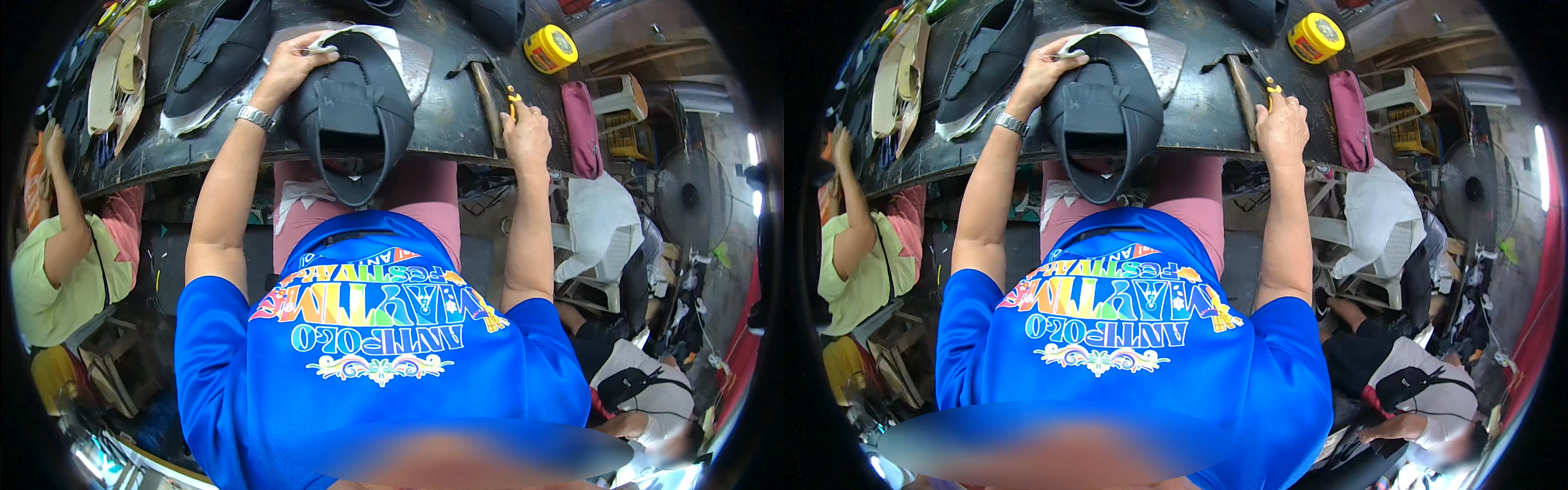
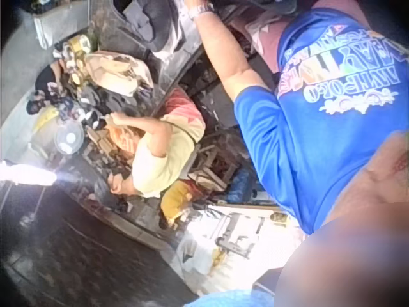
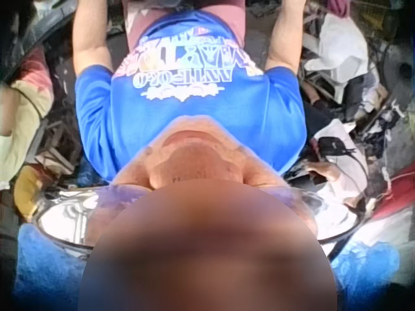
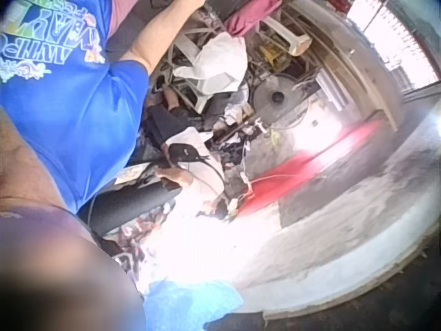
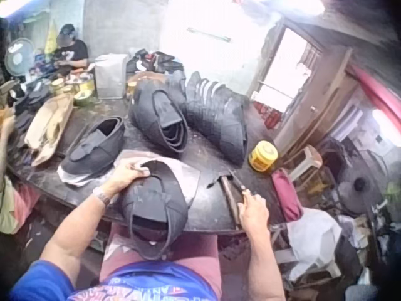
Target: The person uses yellow-handled scissors to trim excess material from the edges of black slip-on shoes. They repeatedly pick up shoes from a pile, trim the edges, and place them back on the table. The person also briefly wipes a shoe with a white cloth.
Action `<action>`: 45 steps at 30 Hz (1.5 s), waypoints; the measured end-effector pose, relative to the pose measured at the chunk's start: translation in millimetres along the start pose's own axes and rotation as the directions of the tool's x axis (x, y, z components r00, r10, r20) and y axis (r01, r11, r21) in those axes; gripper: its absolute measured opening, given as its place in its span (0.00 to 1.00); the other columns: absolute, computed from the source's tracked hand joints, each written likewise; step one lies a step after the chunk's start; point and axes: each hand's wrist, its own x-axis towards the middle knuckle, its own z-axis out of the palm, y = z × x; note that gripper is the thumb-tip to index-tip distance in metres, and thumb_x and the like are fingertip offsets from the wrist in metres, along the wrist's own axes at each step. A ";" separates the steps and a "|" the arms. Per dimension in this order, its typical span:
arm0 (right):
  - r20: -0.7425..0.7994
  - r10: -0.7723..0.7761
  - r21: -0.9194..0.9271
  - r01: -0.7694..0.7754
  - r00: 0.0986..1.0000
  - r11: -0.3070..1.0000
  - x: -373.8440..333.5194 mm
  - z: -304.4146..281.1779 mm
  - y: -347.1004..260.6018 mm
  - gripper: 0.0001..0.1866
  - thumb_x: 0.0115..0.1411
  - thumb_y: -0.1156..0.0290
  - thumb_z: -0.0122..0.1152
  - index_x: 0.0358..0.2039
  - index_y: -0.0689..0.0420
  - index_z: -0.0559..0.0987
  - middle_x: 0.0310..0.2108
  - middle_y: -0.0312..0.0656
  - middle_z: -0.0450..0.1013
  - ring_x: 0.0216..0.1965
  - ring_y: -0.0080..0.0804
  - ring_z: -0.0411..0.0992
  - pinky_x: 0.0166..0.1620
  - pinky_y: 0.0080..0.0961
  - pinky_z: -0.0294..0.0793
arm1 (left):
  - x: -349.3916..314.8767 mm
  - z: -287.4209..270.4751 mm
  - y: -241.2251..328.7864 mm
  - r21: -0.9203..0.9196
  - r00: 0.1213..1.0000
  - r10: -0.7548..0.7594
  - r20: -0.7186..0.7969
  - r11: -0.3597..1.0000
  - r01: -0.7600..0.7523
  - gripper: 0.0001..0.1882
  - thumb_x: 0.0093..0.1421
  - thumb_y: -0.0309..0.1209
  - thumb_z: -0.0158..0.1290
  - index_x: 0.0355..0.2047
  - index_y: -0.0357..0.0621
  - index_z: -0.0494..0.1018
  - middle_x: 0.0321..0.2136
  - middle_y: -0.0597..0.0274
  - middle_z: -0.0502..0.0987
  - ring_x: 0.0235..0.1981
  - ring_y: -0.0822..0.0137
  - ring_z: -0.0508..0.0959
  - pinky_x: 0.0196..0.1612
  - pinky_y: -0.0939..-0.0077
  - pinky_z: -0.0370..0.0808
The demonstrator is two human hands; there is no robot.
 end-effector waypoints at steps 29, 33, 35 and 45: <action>0.452 -0.344 0.871 -0.490 0.823 -0.029 -58.3 -18.2 -2.7 0.24 0.60 0.63 0.62 0.53 0.59 0.69 0.29 0.37 0.73 0.28 0.23 0.73 0.30 0.18 0.72 | -69.3 -23.8 35.1 -0.554 0.991 -0.101 -0.082 0.831 0.039 0.17 0.59 0.22 0.58 0.49 0.41 0.75 0.39 0.63 0.81 0.36 0.74 0.81 0.40 0.80 0.80; 0.475 -0.573 0.785 -0.616 0.668 -0.066 -112.3 -5.2 -75.4 0.37 0.52 0.42 0.67 0.51 0.58 0.68 0.33 0.38 0.70 0.32 0.23 0.71 0.36 0.20 0.73 | -64.9 -16.3 35.5 -0.571 0.998 -0.061 -0.027 0.820 0.035 0.17 0.59 0.22 0.59 0.49 0.40 0.74 0.39 0.63 0.81 0.37 0.74 0.81 0.41 0.80 0.80; 0.443 -0.664 0.821 -0.570 0.603 0.030 -118.2 -2.8 -87.9 0.40 0.52 0.37 0.65 0.51 0.58 0.67 0.33 0.38 0.69 0.32 0.23 0.70 0.39 0.20 0.72 | -65.4 -15.5 35.2 -0.551 0.996 -0.083 -0.014 0.832 0.062 0.18 0.59 0.22 0.59 0.50 0.40 0.74 0.39 0.63 0.81 0.37 0.74 0.81 0.41 0.80 0.80; 0.490 -0.564 0.799 -0.602 0.664 -0.014 -116.7 -11.6 -93.7 0.27 0.54 0.48 0.68 0.39 0.58 0.70 0.23 0.34 0.67 0.22 0.17 0.66 0.25 0.13 0.65 | -68.8 -23.5 35.9 -0.495 0.995 -0.094 -0.028 0.867 0.068 0.16 0.58 0.23 0.60 0.47 0.39 0.75 0.36 0.62 0.81 0.33 0.73 0.82 0.38 0.79 0.81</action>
